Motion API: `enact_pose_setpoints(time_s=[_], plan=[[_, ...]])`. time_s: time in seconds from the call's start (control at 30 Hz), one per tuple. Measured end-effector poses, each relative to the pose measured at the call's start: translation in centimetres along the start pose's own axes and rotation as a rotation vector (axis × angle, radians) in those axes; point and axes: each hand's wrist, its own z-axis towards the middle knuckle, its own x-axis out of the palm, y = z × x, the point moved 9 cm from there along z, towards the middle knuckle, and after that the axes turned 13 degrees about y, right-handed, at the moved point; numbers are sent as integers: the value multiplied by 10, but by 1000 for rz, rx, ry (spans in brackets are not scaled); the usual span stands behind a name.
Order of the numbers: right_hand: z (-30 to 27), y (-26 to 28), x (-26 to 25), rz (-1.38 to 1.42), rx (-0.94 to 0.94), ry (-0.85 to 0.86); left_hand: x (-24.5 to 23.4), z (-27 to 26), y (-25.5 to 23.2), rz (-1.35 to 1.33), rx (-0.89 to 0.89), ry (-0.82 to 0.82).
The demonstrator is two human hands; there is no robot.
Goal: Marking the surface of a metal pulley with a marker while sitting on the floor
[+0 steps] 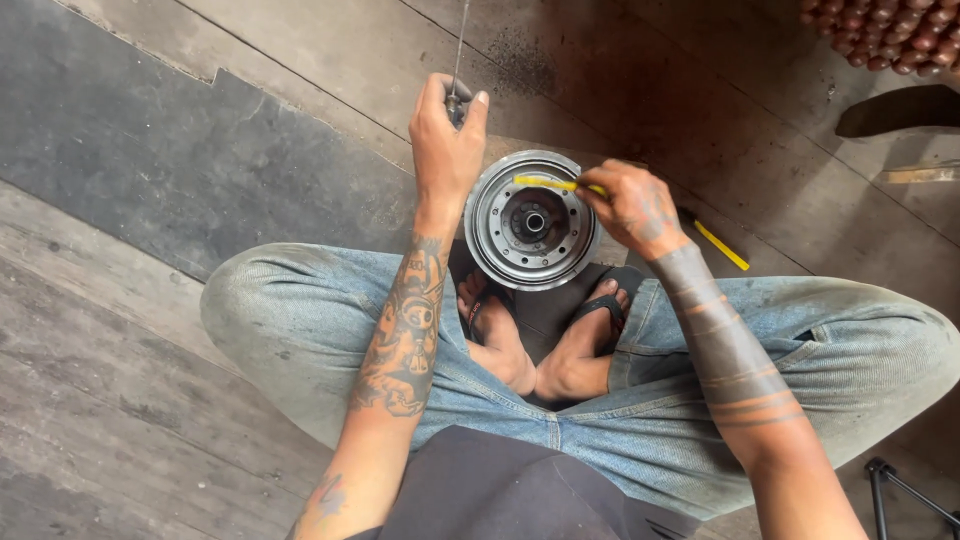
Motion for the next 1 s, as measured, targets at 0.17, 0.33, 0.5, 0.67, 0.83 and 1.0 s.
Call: enact_pose_setpoints(time_s=[0.17, 0.33, 0.5, 0.67, 0.83, 1.0], plan=[[-6, -16, -14, -190, 34, -146, 2, 0, 0, -9, -6, 14], [3, -17, 8, -66, -17, 7, 5, 1, 1, 2, -7, 36], [-11, -46, -30, -78, 100, -109, 11, 2, 14, 48, -49, 75], [-4, -78, 7, 45, 212, 103, 23, -4, 19, 84, -19, 129], [-12, -56, -27, -214, 109, -84, 24, -1, 23, 127, -90, 168], [-12, -113, -2, -371, 237, -64, 34, -4, 22, 175, -54, 216]])
